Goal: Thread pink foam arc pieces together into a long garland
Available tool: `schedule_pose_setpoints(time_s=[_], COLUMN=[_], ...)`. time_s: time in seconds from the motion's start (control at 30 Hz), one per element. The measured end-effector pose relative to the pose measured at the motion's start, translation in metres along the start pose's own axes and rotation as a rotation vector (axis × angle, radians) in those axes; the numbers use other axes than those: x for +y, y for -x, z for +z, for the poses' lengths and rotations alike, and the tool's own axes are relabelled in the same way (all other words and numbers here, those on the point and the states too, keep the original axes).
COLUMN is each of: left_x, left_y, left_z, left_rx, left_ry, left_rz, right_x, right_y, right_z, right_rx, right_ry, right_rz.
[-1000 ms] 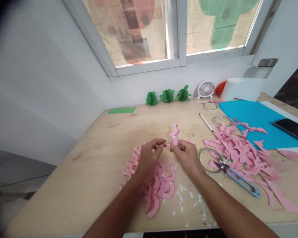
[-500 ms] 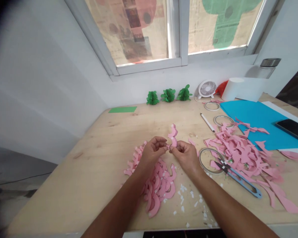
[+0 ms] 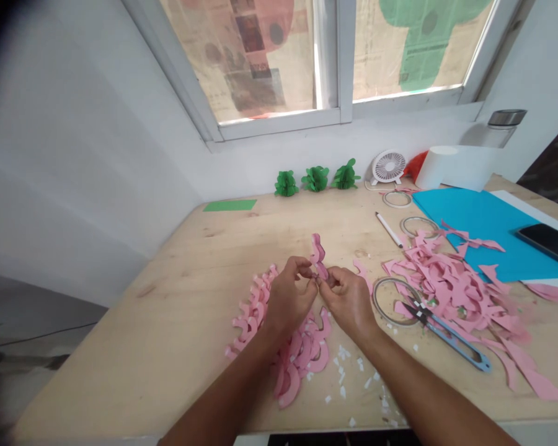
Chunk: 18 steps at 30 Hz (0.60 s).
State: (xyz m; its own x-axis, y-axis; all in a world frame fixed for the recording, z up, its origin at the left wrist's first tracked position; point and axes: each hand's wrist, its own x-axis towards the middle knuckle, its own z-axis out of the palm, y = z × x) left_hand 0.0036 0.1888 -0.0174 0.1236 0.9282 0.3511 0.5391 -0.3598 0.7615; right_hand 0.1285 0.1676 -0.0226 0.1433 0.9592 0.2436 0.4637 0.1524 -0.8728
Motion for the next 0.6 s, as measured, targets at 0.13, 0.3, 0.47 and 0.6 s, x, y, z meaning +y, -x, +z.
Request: schedule_pose_setpoints(time_s=[0.13,0.3,0.47,0.6], left_x=[-0.001,-0.002,-0.002,-0.004], left_y=[0.002,0.000,-0.003,-0.004], left_z=[0.002,0.000,-0.002,-0.002], left_rx=[0.080,0.114,0.081,0.092], left_ry=[-0.202,-0.333,-0.206,-0.125], left_rz=[0.134,0.358,0.406,0.353], right_x=[0.001,0.006,0.014,0.014], right_y=[0.000,-0.005,-0.008,-0.009], right_z=[0.000,-0.001,0.001,0.001], right_rx=[0.009,0.003,-0.031,-0.025], right_ry=[-0.017,-0.095,-0.308,-0.355], right_rz=[0.014,0.069,0.179,0.207])
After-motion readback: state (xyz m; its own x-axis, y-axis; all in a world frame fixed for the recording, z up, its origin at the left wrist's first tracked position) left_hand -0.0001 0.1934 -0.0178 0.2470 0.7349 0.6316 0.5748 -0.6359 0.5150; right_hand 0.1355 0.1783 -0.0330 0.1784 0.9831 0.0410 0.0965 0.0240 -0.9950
